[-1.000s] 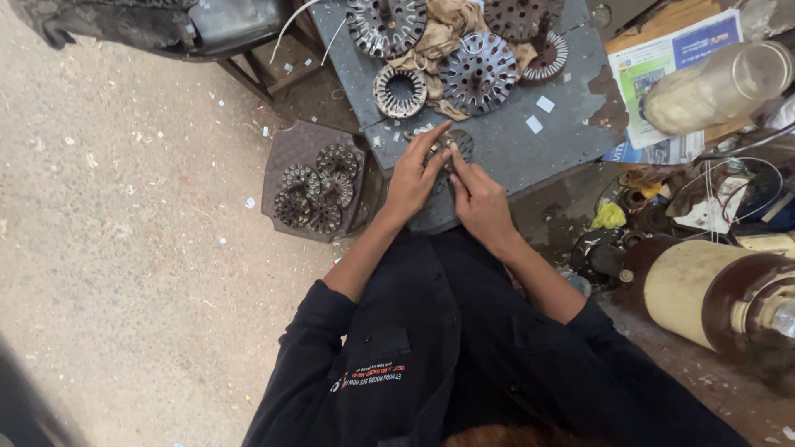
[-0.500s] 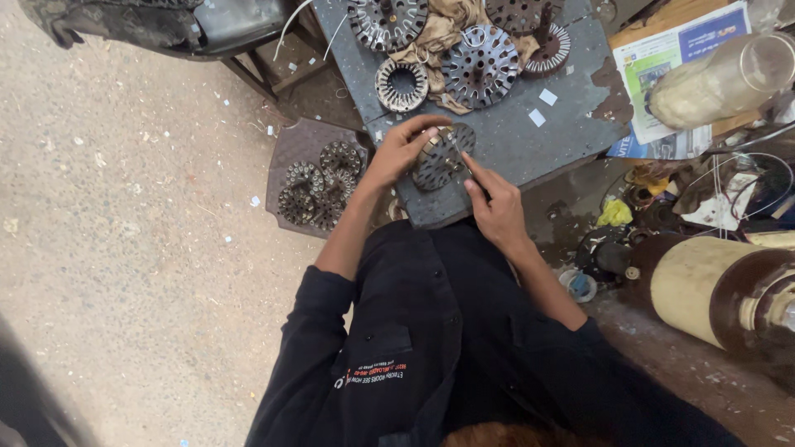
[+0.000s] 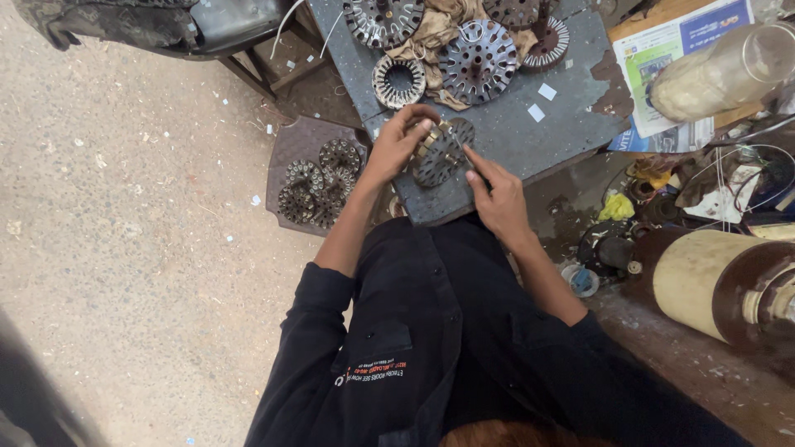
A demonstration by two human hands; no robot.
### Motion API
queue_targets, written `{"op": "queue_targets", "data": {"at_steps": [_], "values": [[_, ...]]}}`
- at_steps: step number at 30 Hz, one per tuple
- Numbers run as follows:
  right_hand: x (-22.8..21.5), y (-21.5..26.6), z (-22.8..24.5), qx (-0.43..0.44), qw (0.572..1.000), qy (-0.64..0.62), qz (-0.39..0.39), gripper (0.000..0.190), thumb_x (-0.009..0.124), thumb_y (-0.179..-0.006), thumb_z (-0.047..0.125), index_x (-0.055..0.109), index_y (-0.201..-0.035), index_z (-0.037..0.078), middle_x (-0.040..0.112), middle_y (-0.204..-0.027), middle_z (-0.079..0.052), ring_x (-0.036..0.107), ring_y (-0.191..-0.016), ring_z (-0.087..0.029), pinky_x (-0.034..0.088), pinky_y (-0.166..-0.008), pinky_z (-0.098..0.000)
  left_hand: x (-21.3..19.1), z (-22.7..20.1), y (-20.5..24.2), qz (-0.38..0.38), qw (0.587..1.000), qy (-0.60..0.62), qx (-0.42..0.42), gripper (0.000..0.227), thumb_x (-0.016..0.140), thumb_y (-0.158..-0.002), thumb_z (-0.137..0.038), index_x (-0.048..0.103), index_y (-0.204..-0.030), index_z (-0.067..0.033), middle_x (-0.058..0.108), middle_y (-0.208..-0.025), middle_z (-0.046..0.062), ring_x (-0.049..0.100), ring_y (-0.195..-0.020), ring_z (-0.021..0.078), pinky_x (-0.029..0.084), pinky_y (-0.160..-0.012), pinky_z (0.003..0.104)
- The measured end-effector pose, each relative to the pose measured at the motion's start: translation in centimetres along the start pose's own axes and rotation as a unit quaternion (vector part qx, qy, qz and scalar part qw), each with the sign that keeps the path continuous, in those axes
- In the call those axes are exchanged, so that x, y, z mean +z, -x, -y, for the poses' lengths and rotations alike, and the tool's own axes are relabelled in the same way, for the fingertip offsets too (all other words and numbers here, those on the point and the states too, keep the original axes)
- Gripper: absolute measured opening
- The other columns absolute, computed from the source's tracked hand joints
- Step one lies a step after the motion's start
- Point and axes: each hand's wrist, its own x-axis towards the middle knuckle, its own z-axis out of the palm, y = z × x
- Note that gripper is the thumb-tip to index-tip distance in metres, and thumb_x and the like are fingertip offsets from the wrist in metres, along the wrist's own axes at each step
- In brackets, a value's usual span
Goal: The person works on a circular motor stator, using a small metal tool to adjust or clean the internal slots. They handle several similar stator parts on the workbench, occasionally picking up and setting down the tool while manipulating the components.
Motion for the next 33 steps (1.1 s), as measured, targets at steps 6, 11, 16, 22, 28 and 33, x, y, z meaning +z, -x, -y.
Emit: {"op": "queue_targets", "data": {"at_steps": [6,11,16,22,28,33], "values": [[-2.8,-2.0,1.2,-0.008,0.994,0.077,0.077,0.035,0.064,-0.101,0.015,0.069,-0.135,0.013,0.073,-0.114,-0.018,0.071,-0.101,-0.035,0.054,-0.089,-0.0413,0.4,0.4,-0.7,0.032,0.998,0.035,0.044,0.030,0.066,-0.103,-0.008,0.066,-0.131,-0.0010,0.072,-0.125,0.008,0.067,-0.116,0.0154,0.054,-0.102,0.031],[-5.8,-5.4,2.2,0.000,0.958,0.230,0.172,0.029,0.066,-0.099,0.022,0.076,-0.126,0.023,0.075,-0.104,-0.012,0.070,-0.092,-0.032,0.054,-0.080,-0.0423,1.4,-0.3,-0.9,-0.062,0.998,0.018,-0.003,0.022,0.066,-0.104,-0.010,0.071,-0.124,-0.0011,0.073,-0.113,0.010,0.066,-0.095,0.0152,0.053,-0.083,0.030],[-6.9,-8.1,0.0,0.031,0.957,0.174,0.230,0.030,0.067,-0.097,0.024,0.075,-0.126,0.025,0.077,-0.097,-0.009,0.070,-0.078,-0.025,0.053,-0.072,-0.0394,2.2,-3.7,1.6,-0.109,0.992,0.018,-0.060,0.033,0.053,-0.105,-0.028,0.068,-0.127,-0.0078,0.072,-0.120,0.005,0.070,-0.097,0.0126,0.056,-0.077,0.029],[-4.1,-9.5,-5.2,0.213,0.909,-0.206,0.292,0.032,0.065,-0.098,0.014,0.075,-0.129,0.011,0.070,-0.081,-0.003,0.050,-0.057,-0.008,0.037,-0.049,-0.0251,3.9,-4.6,4.6,-0.098,0.970,-0.213,0.069,0.038,0.061,-0.107,-0.027,0.063,-0.138,-0.0053,0.070,-0.132,0.016,0.070,-0.120,0.0289,0.052,-0.103,0.035],[-3.3,-6.2,-5.9,0.237,0.911,-0.254,0.222,0.031,0.062,-0.100,0.013,0.073,-0.128,0.008,0.066,-0.078,0.003,0.047,-0.052,-0.003,0.036,-0.045,-0.0202,3.6,-3.9,4.8,-0.074,0.974,-0.184,0.110,0.040,0.055,-0.111,-0.030,0.060,-0.140,-0.0028,0.065,-0.139,0.020,0.062,-0.131,0.0323,0.046,-0.109,0.038],[-4.6,-6.2,-4.8,0.114,0.969,-0.075,0.205,0.029,0.064,-0.102,0.011,0.075,-0.128,0.009,0.068,-0.078,0.003,0.051,-0.063,0.000,0.041,-0.055,-0.0201,3.6,-3.7,5.0,-0.065,0.984,-0.164,-0.021,0.045,0.055,-0.106,-0.036,0.060,-0.140,-0.0074,0.073,-0.126,0.016,0.071,-0.118,0.0251,0.051,-0.100,0.034]]}}
